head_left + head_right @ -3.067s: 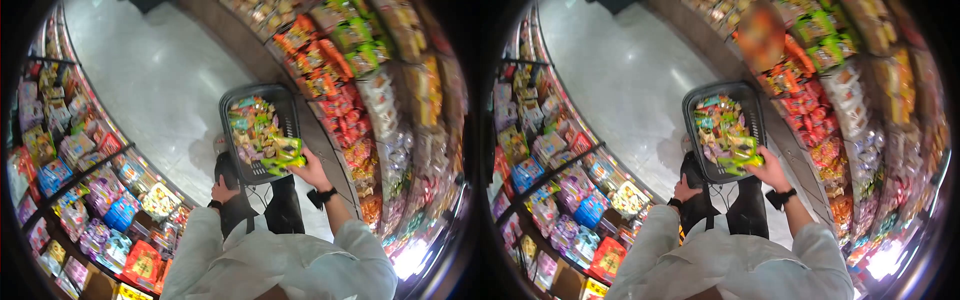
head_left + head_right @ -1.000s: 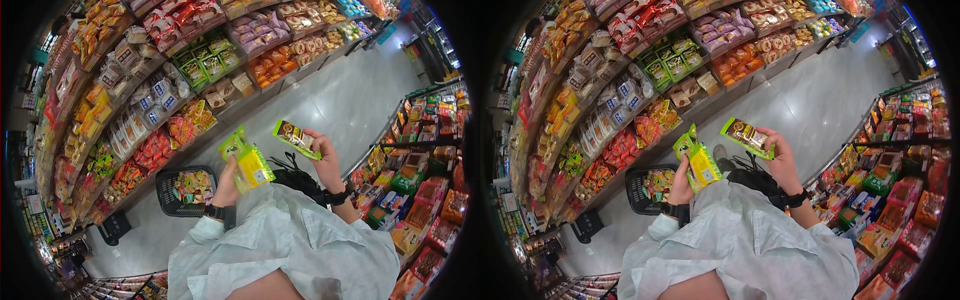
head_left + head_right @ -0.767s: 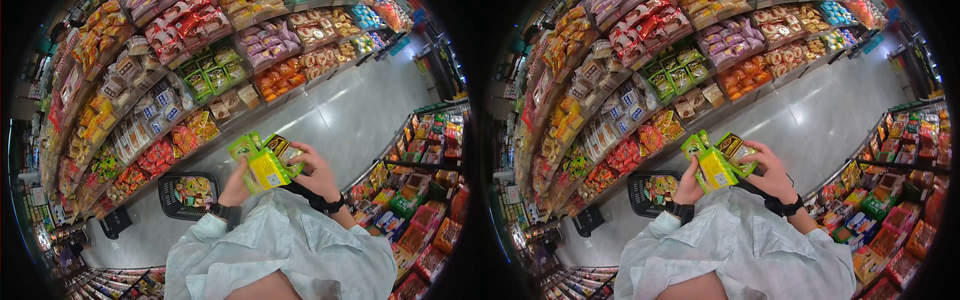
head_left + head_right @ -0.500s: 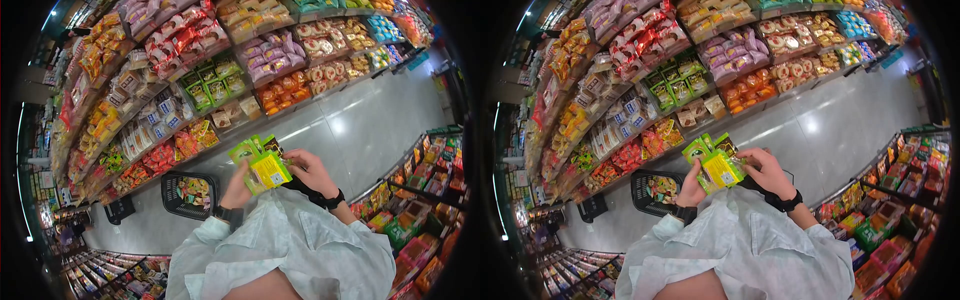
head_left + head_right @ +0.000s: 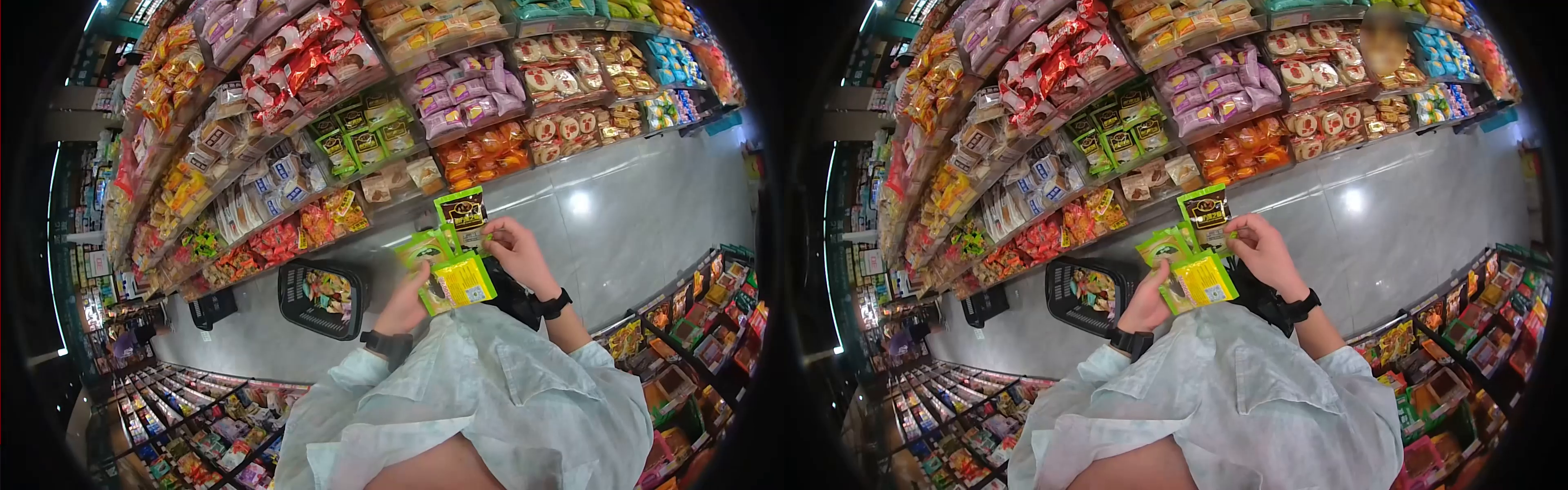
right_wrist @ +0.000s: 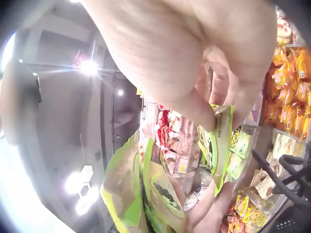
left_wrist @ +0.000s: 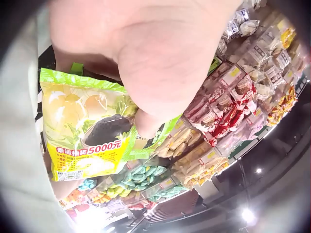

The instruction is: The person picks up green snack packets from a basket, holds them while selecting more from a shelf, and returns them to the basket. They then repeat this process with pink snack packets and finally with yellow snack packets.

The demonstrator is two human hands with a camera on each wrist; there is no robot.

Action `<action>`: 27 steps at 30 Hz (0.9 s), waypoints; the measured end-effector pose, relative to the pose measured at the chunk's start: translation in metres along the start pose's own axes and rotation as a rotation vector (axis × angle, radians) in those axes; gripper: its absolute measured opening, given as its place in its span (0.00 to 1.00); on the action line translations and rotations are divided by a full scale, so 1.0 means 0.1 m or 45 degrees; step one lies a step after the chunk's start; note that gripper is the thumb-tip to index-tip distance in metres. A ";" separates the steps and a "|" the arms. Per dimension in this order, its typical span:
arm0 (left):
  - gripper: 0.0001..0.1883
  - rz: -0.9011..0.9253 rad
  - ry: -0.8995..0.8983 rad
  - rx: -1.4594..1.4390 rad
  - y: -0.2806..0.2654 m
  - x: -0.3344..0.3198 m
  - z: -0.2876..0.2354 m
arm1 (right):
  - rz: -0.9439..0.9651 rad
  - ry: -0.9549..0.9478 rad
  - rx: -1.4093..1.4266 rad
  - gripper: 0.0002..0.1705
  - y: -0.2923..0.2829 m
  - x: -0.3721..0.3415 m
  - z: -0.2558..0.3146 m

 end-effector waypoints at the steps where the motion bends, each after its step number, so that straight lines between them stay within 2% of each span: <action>1: 0.26 -0.004 -0.019 -0.011 -0.01 0.03 -0.02 | 0.005 0.019 -0.015 0.11 0.02 0.03 -0.02; 6: 0.25 0.019 -0.025 -0.059 -0.08 0.35 -0.39 | -0.050 0.013 -0.217 0.10 0.23 0.37 -0.14; 10: 0.25 0.106 -0.007 -0.108 -0.24 0.65 -0.90 | -0.032 -0.029 -0.402 0.11 0.61 0.83 -0.02; 16: 0.24 0.151 0.005 -0.183 -0.58 0.94 -1.67 | 0.011 -0.499 -0.754 0.12 1.40 1.52 0.31; 17: 0.25 0.164 0.021 -0.174 -0.61 0.98 -1.81 | 0.013 -0.350 -0.747 0.10 1.49 1.66 0.27; 20: 0.24 0.173 0.099 -0.110 -0.57 1.19 -2.15 | -0.054 -0.218 -0.617 0.12 1.78 1.96 0.41; 24: 0.24 0.232 0.106 -0.003 -0.47 1.70 -2.38 | -0.194 -0.445 -0.717 0.16 1.75 2.42 0.24; 27: 0.24 0.174 0.096 0.061 -0.45 2.02 -2.43 | -0.121 -0.387 -0.762 0.16 1.63 2.50 0.19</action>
Point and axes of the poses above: each hand's wrist, its own x-axis towards the middle knuckle, its own y-axis out of the palm, z = x × y, the point moved 4 cm from there along x, towards the middle knuckle, and after that the axes turned 14 degrees about -z, right-handed, at the moved point
